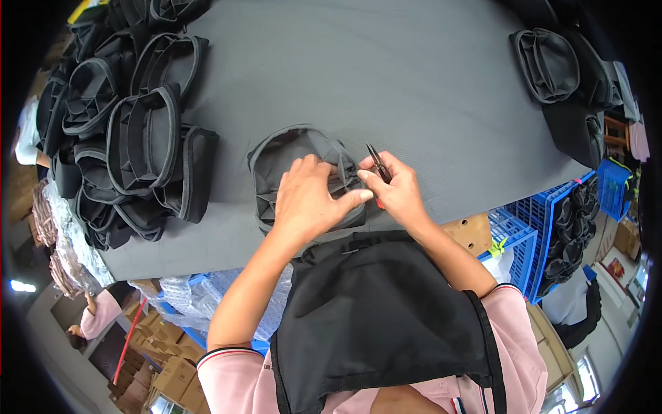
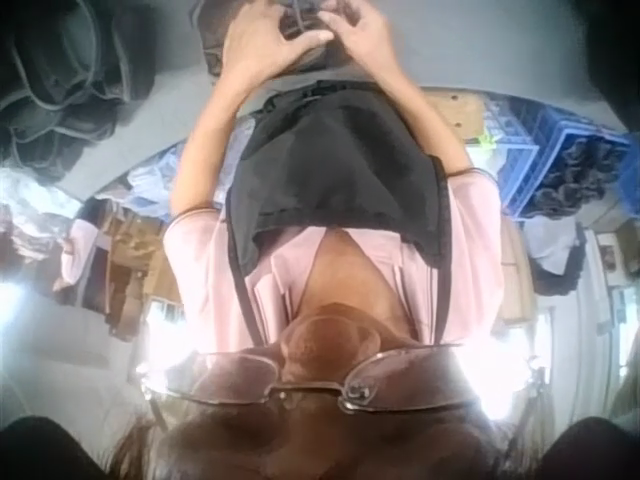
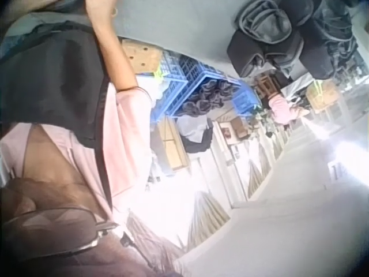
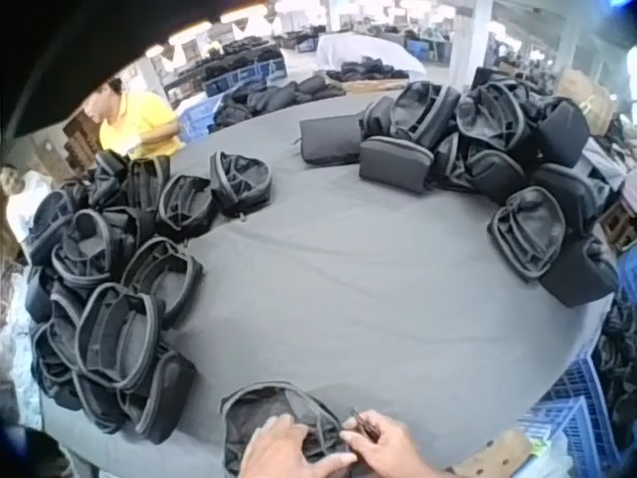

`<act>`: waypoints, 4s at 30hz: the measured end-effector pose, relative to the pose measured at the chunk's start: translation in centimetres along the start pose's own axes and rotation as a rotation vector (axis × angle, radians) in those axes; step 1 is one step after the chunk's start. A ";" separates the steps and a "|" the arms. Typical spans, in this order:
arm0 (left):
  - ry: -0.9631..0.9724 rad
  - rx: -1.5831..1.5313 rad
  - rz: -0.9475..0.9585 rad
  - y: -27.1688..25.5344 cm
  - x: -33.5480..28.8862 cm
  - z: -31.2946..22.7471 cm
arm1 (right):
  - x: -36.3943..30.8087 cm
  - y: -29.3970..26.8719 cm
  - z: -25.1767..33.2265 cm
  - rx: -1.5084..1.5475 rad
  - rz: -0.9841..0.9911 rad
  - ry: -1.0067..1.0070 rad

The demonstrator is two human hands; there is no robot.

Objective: The person is using small scissors to trim excess threads from manufactured fabric pouches at an assembly workstation.

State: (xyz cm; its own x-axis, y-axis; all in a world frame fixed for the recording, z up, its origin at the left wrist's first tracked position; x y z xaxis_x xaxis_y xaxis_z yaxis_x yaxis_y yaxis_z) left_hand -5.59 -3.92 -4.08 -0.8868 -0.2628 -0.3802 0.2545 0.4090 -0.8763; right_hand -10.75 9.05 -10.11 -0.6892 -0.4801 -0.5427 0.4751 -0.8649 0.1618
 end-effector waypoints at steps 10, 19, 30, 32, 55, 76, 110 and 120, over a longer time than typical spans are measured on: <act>-0.125 -0.131 -0.060 2.7 0.4 0.7 | 0.6 0.5 -1.0 0.026 0.026 -0.057; -0.172 -0.304 -0.214 3.3 -0.4 1.2 | 1.1 0.4 -1.9 -0.016 -0.052 0.006; -0.210 -0.368 -0.258 3.9 -0.1 1.3 | 0.6 0.4 -2.7 0.114 -0.118 0.045; -0.250 -0.440 -0.176 4.6 -0.2 1.4 | 0.5 0.4 -2.8 0.094 -0.115 0.046; -0.217 -0.478 -0.076 5.5 0.3 1.5 | 0.4 -0.2 -2.9 0.013 -0.088 0.067; -0.222 -0.461 0.056 5.1 1.4 3.1 | 1.7 0.3 -3.0 0.176 0.047 0.191; -0.063 -0.372 0.386 6.2 -0.3 1.5 | 3.0 3.8 2.3 -0.506 0.258 -0.026; -0.063 -0.415 0.353 5.8 -0.9 1.4 | 3.0 3.8 1.3 -0.496 0.240 -0.031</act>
State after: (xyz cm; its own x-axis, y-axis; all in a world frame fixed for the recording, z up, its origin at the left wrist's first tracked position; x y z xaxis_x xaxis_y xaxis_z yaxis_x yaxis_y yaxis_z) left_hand -2.76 -2.52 -9.26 -0.7473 -0.0938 -0.6579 0.3473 0.7889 -0.5069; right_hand -11.77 4.15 -10.03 -0.5420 -0.6661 -0.5124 0.8165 -0.5617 -0.1334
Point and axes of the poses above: each hand's wrist, its own x-axis towards the middle knuckle, its own y-axis out of the palm, z = x × y, the point moved 7 cm from there along x, towards the middle knuckle, and after that the axes turned 11 degrees about x, right-handed, at the moved point
